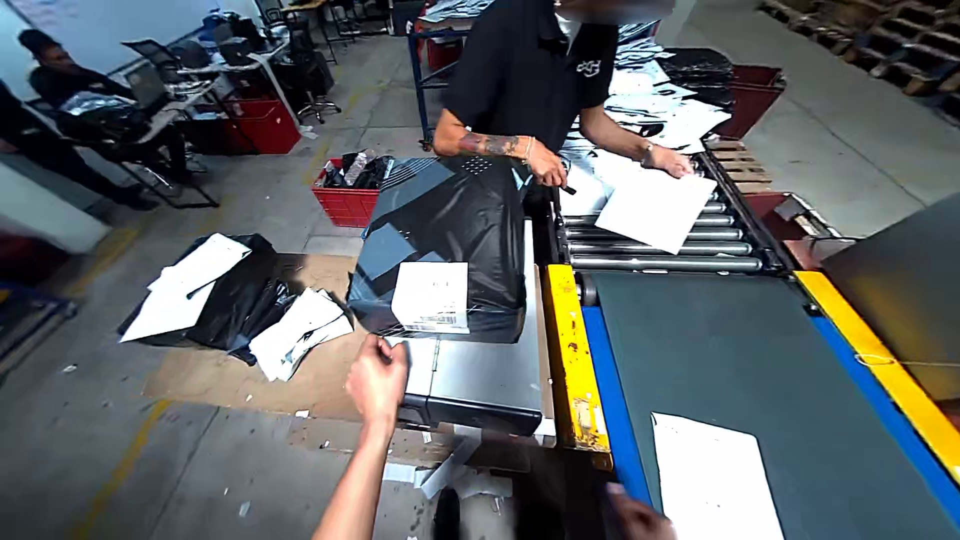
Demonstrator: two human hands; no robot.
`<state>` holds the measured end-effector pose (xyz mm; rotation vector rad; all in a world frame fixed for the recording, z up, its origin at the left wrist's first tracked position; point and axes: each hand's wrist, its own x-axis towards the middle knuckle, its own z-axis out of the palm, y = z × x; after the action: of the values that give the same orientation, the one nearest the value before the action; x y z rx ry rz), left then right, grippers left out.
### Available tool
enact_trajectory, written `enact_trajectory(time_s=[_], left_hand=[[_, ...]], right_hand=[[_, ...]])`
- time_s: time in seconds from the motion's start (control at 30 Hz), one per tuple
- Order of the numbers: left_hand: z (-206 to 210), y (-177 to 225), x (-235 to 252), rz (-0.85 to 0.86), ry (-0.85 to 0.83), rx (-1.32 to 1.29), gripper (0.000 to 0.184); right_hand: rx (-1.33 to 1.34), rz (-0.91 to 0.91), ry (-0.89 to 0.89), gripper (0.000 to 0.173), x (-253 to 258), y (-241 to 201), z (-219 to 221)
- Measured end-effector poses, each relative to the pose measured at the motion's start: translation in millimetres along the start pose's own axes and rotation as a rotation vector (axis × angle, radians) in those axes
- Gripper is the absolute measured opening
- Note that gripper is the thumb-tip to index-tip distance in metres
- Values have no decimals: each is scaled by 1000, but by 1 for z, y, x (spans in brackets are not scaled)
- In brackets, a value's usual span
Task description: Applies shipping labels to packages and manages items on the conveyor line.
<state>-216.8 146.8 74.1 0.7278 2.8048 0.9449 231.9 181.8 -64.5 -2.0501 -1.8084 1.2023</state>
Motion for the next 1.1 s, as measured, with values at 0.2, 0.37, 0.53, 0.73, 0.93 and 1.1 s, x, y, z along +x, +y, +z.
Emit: enact_trajectory(time_s=[0.2, 0.37, 0.53, 0.73, 0.93, 1.1], left_hand=[[-1, 0, -1, 25, -54, 24, 22], [-2, 4, -2, 67, -82, 26, 22], [2, 2, -2, 111, -87, 11, 26], [10, 6, -5, 139, -31, -38, 30], [22, -7, 0, 141, 22, -51, 34], [23, 1, -5, 128, 16, -72, 32]], right_hand=[[710, 15, -325, 26, -29, -154, 159], [894, 337, -260, 16, -20, -204, 163], [933, 275, -149, 7, -28, -213, 169], [611, 162, 3, 22, 19, -61, 64], [80, 453, 239, 42, 120, 99, -78], [-401, 691, 130, 96, 52, 144, -98]])
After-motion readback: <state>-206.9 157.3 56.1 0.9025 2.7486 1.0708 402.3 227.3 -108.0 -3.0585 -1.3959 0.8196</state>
